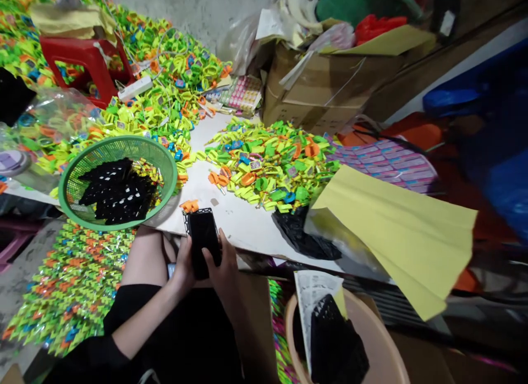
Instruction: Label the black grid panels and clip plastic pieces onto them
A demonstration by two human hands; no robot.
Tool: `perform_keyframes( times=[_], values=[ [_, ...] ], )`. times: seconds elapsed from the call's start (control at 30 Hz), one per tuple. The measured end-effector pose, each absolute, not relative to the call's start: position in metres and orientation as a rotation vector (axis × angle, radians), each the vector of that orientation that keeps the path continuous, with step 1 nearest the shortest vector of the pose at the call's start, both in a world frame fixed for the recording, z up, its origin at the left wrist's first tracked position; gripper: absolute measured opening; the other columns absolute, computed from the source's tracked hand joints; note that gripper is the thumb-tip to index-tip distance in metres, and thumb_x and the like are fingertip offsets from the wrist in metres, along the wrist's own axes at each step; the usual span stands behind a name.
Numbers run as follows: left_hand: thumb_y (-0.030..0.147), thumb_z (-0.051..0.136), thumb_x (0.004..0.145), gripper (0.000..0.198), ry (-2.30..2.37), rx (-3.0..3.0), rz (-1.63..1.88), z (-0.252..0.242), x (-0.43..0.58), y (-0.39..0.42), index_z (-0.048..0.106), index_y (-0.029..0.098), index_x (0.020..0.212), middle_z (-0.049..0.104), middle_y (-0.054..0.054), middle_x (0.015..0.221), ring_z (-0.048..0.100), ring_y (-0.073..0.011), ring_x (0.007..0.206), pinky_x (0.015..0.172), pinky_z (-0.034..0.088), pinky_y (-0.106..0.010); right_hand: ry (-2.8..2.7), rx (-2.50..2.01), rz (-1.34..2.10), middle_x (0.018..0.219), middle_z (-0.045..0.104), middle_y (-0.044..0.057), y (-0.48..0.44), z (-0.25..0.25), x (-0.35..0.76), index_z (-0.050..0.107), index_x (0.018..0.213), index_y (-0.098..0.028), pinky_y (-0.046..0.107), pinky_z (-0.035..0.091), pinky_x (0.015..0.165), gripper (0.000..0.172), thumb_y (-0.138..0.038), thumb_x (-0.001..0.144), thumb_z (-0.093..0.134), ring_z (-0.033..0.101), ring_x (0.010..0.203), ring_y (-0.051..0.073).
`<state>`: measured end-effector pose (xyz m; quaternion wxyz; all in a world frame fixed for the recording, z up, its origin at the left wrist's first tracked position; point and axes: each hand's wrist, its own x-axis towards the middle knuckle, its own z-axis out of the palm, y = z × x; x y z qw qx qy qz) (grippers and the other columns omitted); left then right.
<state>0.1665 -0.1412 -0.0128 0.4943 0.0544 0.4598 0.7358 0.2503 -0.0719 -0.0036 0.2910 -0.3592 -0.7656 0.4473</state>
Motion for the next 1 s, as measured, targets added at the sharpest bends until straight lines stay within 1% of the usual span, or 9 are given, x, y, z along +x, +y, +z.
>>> perform_keyframes(
  times=[0.13,0.2,0.37,0.43,0.53,0.6,0.7,0.87,1.0],
  values=[
    [0.059,0.053,0.085,0.056,0.961,-0.073,1.793,0.013,0.149,-0.151,0.064,0.015,0.117,0.071,-0.009,0.108,0.06,-0.0302,0.115,0.102,0.047,-0.043,-1.878,-0.943,1.465,0.13,0.057,0.01,-0.067,0.002,0.253,0.046,0.138,-0.023,0.043,0.047,0.098,0.054,-0.051,0.092,0.046,0.056,0.114,0.024],
    [0.055,0.056,0.084,0.051,0.952,-0.082,1.789,0.022,0.143,-0.155,0.065,0.014,0.113,0.072,-0.008,0.104,0.061,-0.0302,0.113,0.101,0.047,-0.043,-1.782,-0.948,1.588,0.13,0.057,0.009,-0.065,-0.001,0.254,0.046,0.137,-0.024,0.041,0.048,0.096,0.053,-0.053,0.093,0.043,0.057,0.113,0.023],
    [0.045,0.061,0.078,0.041,1.029,-0.031,1.739,0.029,0.137,-0.164,0.066,0.012,0.102,0.073,-0.008,0.092,0.063,-0.0321,0.108,0.097,0.049,-0.043,-1.686,-0.809,1.884,0.129,0.06,0.006,-0.068,-0.004,0.256,0.049,0.137,-0.027,0.04,0.046,0.102,0.054,-0.055,0.091,0.048,0.056,0.119,0.023],
    [0.041,0.059,0.076,0.038,1.079,0.01,1.728,0.027,0.136,-0.165,0.066,0.012,0.101,0.073,-0.007,0.089,0.064,-0.0321,0.107,0.096,0.05,-0.044,-1.662,-0.718,2.01,0.131,0.059,0.005,-0.072,0.0,0.257,0.043,0.142,-0.028,0.039,0.045,0.104,0.06,-0.054,0.088,0.054,0.055,0.121,0.023],
    [0.039,0.054,0.077,0.037,1.166,0.062,1.726,0.024,0.134,-0.166,0.064,0.014,0.103,0.072,-0.006,0.088,0.065,-0.031,0.103,0.094,0.051,-0.044,-1.641,-0.648,2.158,0.132,0.059,0.004,-0.076,0.007,0.258,0.025,0.151,-0.029,0.041,0.046,0.104,0.083,-0.049,0.082,0.066,0.055,0.122,0.023],
    [0.039,0.051,0.079,0.038,1.217,0.077,1.715,0.022,0.133,-0.166,0.063,0.015,0.105,0.072,-0.006,0.087,0.066,-0.03,0.1,0.092,0.051,-0.044,-1.649,-0.643,2.206,0.133,0.058,0.004,-0.078,0.011,0.258,0.015,0.153,-0.029,0.042,0.045,0.105,0.096,-0.045,0.077,0.072,0.055,0.123,0.023],
    [0.041,0.049,0.081,0.039,1.256,0.08,1.698,0.02,0.132,-0.166,0.063,0.015,0.106,0.072,-0.005,0.085,0.066,-0.0288,0.098,0.09,0.052,-0.043,-1.658,-0.647,2.234,0.137,0.055,0.004,-0.08,0.014,0.258,0.009,0.154,-0.03,0.043,0.043,0.107,0.104,-0.04,0.074,0.075,0.054,0.124,0.023],
    [0.039,0.051,0.078,0.039,1.239,0.056,1.718,0.019,0.132,-0.166,0.062,0.015,0.107,0.072,-0.006,0.087,0.066,-0.0288,0.098,0.089,0.052,-0.042,-1.648,-0.665,2.232,0.142,0.051,0.004,-0.081,0.012,0.257,0.009,0.154,-0.031,0.04,0.045,0.106,0.105,-0.039,0.073,0.076,0.053,0.125,0.022],
    [0.042,0.05,0.079,0.04,1.264,0.07,1.688,0.018,0.132,-0.166,0.061,0.016,0.108,0.071,-0.005,0.087,0.066,-0.0289,0.099,0.089,0.052,-0.042,-1.645,-0.626,2.237,0.141,0.051,0.005,-0.08,0.011,0.258,0.011,0.154,-0.029,0.04,0.042,0.108,0.094,-0.042,0.08,0.068,0.052,0.127,0.022]
  ],
)
